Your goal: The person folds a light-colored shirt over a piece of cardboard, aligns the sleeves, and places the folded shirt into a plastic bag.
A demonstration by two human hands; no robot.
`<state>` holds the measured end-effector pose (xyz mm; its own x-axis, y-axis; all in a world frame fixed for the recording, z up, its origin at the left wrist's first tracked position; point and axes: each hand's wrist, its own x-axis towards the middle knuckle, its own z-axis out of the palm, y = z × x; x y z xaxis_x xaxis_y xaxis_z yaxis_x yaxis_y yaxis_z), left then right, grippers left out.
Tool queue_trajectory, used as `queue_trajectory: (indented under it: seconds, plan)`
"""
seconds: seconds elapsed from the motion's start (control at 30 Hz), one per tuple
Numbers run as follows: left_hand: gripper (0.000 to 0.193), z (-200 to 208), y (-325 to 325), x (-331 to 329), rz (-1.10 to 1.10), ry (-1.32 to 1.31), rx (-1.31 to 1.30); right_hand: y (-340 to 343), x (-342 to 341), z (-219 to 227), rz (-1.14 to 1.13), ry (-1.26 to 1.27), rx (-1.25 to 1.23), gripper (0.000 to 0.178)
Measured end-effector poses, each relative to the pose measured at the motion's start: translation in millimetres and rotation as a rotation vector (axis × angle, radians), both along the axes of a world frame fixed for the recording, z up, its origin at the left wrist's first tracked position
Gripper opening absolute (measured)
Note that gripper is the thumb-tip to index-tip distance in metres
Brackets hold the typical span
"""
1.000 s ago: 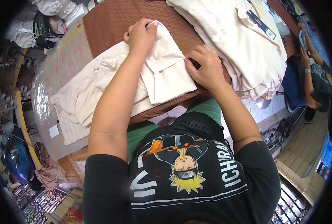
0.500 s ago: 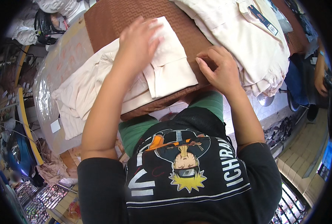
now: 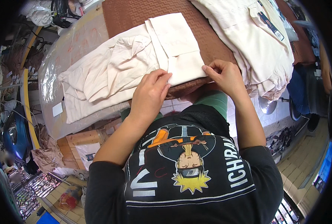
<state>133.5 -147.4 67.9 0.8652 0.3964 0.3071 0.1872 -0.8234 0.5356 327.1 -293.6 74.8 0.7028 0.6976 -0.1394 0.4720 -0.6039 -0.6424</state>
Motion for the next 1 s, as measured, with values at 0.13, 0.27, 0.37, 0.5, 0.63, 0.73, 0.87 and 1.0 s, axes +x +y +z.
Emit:
queue_trajectory:
  seconds: [0.13, 0.27, 0.37, 0.5, 0.63, 0.73, 0.87, 1.0]
  plan:
    - [0.025, -11.8, -2.2, -0.4, -0.035, -0.035, -0.003, -2.8, 8.6, -7.0, -0.006, 0.05, 0.061, 0.03]
    - [0.021, -10.1, -1.7, -0.5, -0.034, -0.03, -0.015, -3.1, 8.0, -9.2, -0.006, 0.057, 0.048, 0.027]
    - [0.017, 0.8, 12.1, -3.3, 0.037, -0.095, -0.026, -3.7, 7.1, -8.8, 0.006, 0.055, 0.034, 0.026]
    - [0.013, 18.3, 43.4, -7.7, 0.309, -0.137, -0.254, -4.0, 6.6, -7.6, 0.021, 0.049, 0.024, 0.026]
    - [0.015, 9.8, 50.9, -3.5, 0.229, -0.104, -0.127, -2.6, 3.1, -3.8, -0.017, 0.05, 0.047, 0.021]
    - [0.019, -1.4, 41.1, 1.2, 0.181, -0.017, -0.027, 4.8, -7.7, 1.5, 0.013, -0.031, 0.235, 0.022]
    - [0.024, -15.6, 28.5, 11.3, 0.22, -0.005, -0.085, 31.0, -21.2, 0.6, 0.284, -0.289, 0.452, 0.013]
    - [0.021, -23.9, 30.5, 14.5, 0.26, -0.023, -0.167, 44.7, -26.8, -21.3, 0.313, -0.186, 0.434, 0.011]
